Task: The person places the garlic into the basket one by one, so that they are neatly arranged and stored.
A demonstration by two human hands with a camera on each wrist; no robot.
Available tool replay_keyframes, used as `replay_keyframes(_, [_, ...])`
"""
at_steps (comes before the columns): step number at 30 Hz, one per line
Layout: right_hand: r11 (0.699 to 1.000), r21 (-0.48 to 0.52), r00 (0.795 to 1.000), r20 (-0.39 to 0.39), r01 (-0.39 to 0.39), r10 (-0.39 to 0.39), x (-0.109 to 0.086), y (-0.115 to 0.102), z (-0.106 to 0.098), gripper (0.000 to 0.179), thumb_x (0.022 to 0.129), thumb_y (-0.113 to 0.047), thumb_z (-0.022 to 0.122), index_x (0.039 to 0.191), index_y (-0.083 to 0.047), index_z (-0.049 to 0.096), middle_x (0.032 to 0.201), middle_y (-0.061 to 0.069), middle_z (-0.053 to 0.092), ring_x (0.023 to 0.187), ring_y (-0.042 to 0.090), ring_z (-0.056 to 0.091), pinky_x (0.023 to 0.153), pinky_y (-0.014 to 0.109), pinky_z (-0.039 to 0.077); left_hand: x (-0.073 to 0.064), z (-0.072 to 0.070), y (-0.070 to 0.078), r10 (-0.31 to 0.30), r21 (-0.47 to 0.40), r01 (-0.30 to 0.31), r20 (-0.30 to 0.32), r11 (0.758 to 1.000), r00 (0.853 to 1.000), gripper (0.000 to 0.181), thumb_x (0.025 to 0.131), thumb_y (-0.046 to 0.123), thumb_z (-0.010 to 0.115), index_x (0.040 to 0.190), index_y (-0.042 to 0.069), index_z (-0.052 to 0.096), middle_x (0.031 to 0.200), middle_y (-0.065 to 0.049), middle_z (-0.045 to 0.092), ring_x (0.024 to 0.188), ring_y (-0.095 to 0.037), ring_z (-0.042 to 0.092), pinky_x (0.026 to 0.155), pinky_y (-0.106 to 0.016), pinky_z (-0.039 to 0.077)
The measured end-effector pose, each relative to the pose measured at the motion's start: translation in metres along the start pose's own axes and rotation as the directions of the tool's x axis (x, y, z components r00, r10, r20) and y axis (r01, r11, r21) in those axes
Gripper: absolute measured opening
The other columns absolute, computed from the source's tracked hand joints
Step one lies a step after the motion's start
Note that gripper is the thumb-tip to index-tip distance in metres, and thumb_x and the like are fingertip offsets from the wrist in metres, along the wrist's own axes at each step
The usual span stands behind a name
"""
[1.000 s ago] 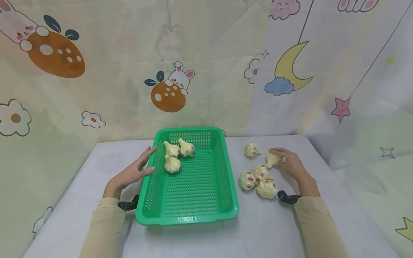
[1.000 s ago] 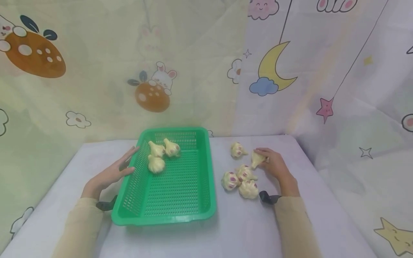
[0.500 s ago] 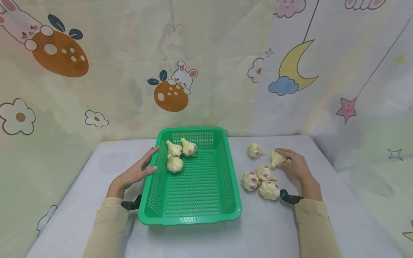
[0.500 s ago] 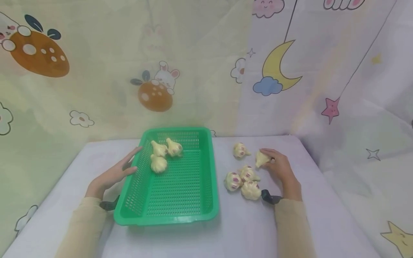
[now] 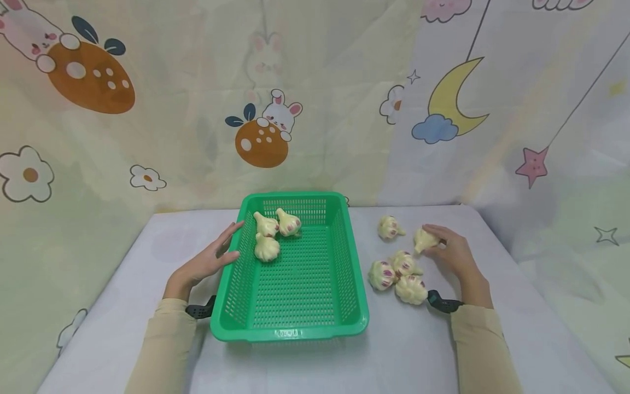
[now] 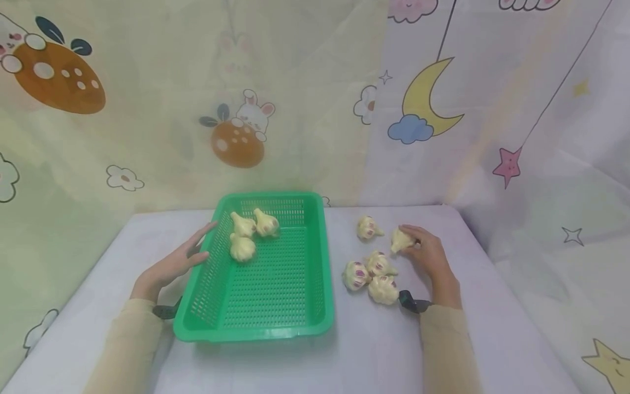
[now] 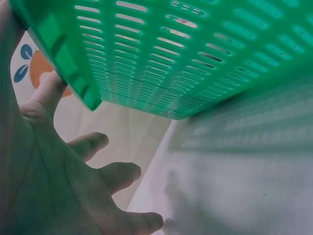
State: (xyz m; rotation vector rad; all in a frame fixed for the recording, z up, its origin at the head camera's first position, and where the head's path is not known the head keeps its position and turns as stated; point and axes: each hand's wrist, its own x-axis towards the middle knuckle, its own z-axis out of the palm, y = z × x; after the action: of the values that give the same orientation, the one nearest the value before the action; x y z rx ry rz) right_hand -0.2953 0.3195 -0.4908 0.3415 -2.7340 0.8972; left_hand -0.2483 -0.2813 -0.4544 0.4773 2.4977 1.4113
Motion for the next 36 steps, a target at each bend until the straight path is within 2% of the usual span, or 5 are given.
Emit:
replay_keyframes(9, [0.995,0.007,0.995,0.001,-0.103,0.103,-0.003,-0.003,-0.002,0.062,0.075,-0.002,0.076,0.133,-0.004,0.054,0.137,0.023,0.049,0.126,0.044,0.045,0.097,0.054,0.043,0.0,0.001,-0.001,-0.018,-0.017,0.018,-0.005,1.0,1.0,0.072,0.095,0.034,0.053,0.151,0.042,0.01,0.161,-0.007,-0.011,0.144,-0.047,-0.001,0.101,-0.077,0.012])
replay_keyframes(25, [0.99,0.016,0.99,-0.004,-0.143,0.143,-0.013,0.0,-0.011,0.063,0.075,0.0,0.076,0.133,-0.003,0.053,0.136,0.026,0.049,0.124,0.046,0.045,0.095,0.053,0.045,0.001,0.001,0.0,0.009,-0.037,-0.009,0.015,0.999,1.0,0.072,0.095,0.037,0.053,0.151,0.042,0.009,0.161,-0.008,-0.011,0.144,-0.048,0.001,0.101,-0.076,0.015])
replay_keyframes(36, [0.987,0.025,0.987,-0.001,-0.16,0.16,-0.012,-0.003,-0.011,0.062,0.077,-0.002,0.075,0.135,-0.004,0.052,0.138,0.024,0.048,0.125,0.043,0.046,0.096,0.052,0.045,0.0,0.0,0.0,0.0,-0.018,0.0,0.011,1.0,1.0,0.071,0.095,0.035,0.052,0.151,0.041,0.009,0.16,-0.009,-0.011,0.144,-0.048,-0.001,0.101,-0.077,0.014])
